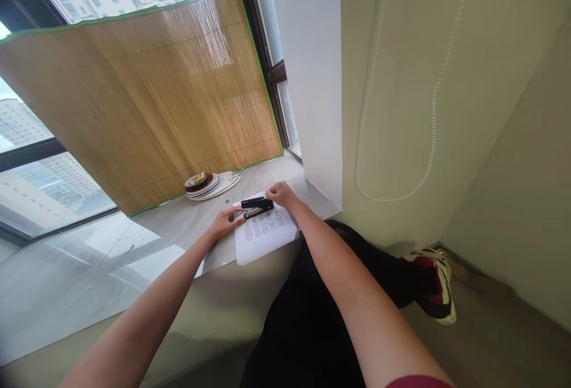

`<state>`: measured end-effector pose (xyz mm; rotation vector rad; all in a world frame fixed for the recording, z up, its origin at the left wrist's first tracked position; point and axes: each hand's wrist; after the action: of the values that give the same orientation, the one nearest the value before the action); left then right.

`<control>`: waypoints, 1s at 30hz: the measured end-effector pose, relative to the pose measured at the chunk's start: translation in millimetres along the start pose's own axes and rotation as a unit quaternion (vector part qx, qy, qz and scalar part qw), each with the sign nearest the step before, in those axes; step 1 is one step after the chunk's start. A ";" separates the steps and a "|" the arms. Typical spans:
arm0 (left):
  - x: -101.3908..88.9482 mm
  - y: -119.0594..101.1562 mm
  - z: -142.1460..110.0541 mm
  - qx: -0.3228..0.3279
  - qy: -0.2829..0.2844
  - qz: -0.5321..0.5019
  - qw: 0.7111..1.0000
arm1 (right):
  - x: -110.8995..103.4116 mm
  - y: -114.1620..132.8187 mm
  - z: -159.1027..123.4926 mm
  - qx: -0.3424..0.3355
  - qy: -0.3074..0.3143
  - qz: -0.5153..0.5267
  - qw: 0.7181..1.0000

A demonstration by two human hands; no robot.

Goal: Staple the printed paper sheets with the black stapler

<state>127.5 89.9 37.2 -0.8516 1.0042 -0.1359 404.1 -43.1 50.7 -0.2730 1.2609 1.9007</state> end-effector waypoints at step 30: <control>-9.7 -3.2 -6.2 -0.111 -0.271 -0.387 0.874 | 19.5 47.8 -12.7 -0.207 -0.020 -0.199 0.958</control>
<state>118.0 88.8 44.5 -1.3802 0.1044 -0.4392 353.8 -51.6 65.4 -0.6520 0.7002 1.7833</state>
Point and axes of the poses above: each hand's wrist, its own z-axis towards the middle knuckle, its own x-axis out of the palm, y = z × x, and after that the axes turned 5 degrees about -z, right-handed
